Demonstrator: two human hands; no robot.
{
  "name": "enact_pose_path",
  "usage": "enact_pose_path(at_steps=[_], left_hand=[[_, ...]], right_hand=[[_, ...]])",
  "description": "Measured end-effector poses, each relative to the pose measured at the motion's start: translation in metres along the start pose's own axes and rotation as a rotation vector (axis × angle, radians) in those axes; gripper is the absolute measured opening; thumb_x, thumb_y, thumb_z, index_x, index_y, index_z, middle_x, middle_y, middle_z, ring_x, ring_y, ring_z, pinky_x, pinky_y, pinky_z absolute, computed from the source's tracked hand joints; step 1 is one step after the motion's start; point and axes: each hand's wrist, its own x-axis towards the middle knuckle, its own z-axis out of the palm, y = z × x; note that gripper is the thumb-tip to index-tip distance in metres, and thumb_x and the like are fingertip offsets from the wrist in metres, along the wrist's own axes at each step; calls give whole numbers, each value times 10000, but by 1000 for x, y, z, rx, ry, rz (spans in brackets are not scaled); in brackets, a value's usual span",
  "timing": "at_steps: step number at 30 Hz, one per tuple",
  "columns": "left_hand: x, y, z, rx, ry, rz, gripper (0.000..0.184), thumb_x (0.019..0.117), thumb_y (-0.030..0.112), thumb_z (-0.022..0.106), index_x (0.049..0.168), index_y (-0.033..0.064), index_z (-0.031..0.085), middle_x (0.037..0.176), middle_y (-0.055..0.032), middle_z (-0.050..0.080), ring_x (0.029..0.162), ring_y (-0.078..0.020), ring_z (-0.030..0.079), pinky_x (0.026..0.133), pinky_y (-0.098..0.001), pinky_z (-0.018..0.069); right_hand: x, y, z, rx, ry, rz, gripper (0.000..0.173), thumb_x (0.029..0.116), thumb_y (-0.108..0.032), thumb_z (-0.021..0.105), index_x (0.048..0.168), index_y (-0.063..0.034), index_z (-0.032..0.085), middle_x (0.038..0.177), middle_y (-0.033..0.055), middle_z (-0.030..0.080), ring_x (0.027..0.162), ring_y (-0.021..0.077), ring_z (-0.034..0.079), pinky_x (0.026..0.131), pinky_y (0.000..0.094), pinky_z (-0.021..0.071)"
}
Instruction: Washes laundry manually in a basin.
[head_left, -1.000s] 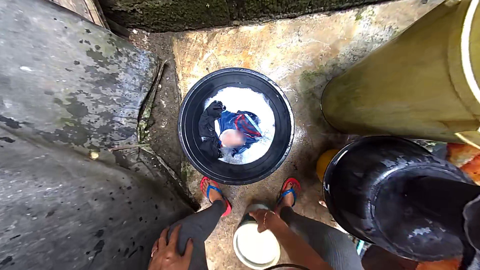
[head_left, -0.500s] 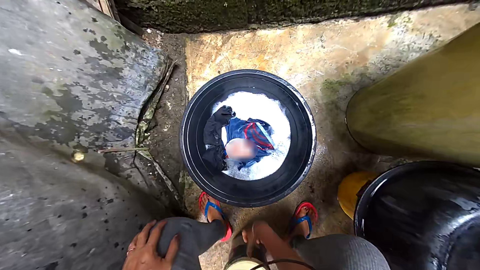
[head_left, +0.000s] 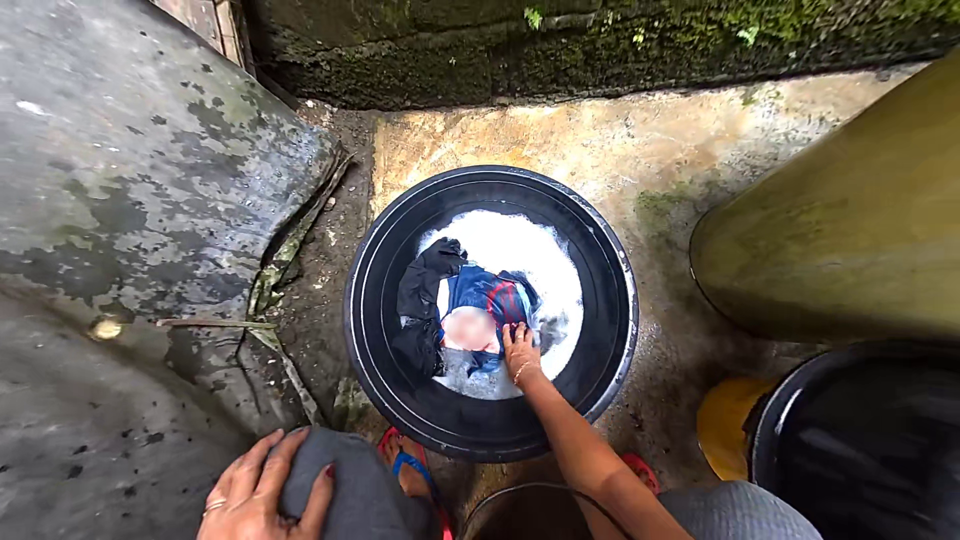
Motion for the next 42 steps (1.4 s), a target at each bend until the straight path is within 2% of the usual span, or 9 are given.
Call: enact_pose_path(at_steps=[3, 7, 12, 19, 24, 30, 37, 39, 42], left_hand=[[-14, 2, 3, -17, 66, 69, 540, 895, 369, 615, 1266, -17, 682, 1378, -316, 585, 1301, -597, 496, 1050, -696, 396], [-29, 6, 5, -46, 159, 141, 479, 880, 347, 625, 1227, 29, 717, 1363, -279, 615, 1294, -572, 522, 1025, -712, 411], [-40, 12, 1, -44, 190, 173, 378, 866, 283, 746, 1180, 74, 761, 1354, -227, 645, 1306, -512, 544, 1046, -713, 396], [-49, 24, -31, -205, -71, 148, 385, 986, 261, 645, 1323, 80, 689, 1458, -179, 584, 1451, -406, 425, 1195, -659, 209], [-28, 66, -60, -485, -110, 326, 376, 1015, 123, 585, 1353, -38, 615, 1441, -256, 560, 1392, -410, 488, 1174, -545, 352], [15, 153, -40, -549, -243, 441, 560, 1014, 179, 647, 1507, -12, 459, 1519, -240, 496, 1437, -376, 451, 1202, -510, 335], [30, 183, -19, -632, -262, 465, 252, 1027, 78, 584, 1203, -66, 691, 1168, -253, 700, 1149, -344, 655, 1058, -496, 459], [32, 179, -6, -725, -179, 466, 219, 1006, 58, 615, 1162, -75, 694, 1107, -245, 711, 1065, -331, 681, 1007, -495, 498], [33, 180, 1, -882, -22, 475, 200, 979, 52, 654, 1126, -81, 677, 1007, -214, 706, 910, -277, 681, 889, -464, 539]], right_hand=[[-29, -14, 5, -3, -215, -73, 680, 1013, 9, 520, 1617, 18, 208, 1611, 344, 272, 1445, 527, 366, 1129, 627, 384], [-81, -23, 1, -12, -354, -280, 461, 1004, -54, 575, 1428, 112, 505, 1463, 350, 498, 1402, 478, 457, 1163, 608, 340], [-136, -43, -40, 79, -64, -295, 378, 1073, -198, 527, 1307, 78, 633, 1349, 323, 604, 1318, 460, 546, 1133, 596, 385], [-259, -86, -143, 125, 351, -403, 315, 1059, -127, 559, 1242, 114, 646, 1264, 330, 638, 1240, 441, 594, 1101, 553, 416], [-310, -92, -160, 32, 547, -514, 241, 994, 5, 571, 1173, 132, 672, 1240, 358, 622, 1235, 468, 581, 1103, 548, 411], [-292, -48, -146, 237, 571, -616, 227, 953, 11, 649, 1162, 63, 721, 1179, 249, 705, 1143, 348, 661, 1050, 505, 471], [-275, -10, -135, 675, 728, -732, 367, 896, 53, 700, 1252, 64, 611, 1051, 182, 690, 881, 191, 672, 832, 359, 560], [-278, -7, -132, 640, 651, -698, 437, 880, -27, 771, 1271, 67, 600, 1112, 203, 679, 928, 235, 678, 867, 398, 563], [-282, -9, -138, 399, 595, -558, 260, 951, -142, 732, 1062, 91, 703, 1012, 254, 707, 969, 361, 674, 934, 550, 495]])
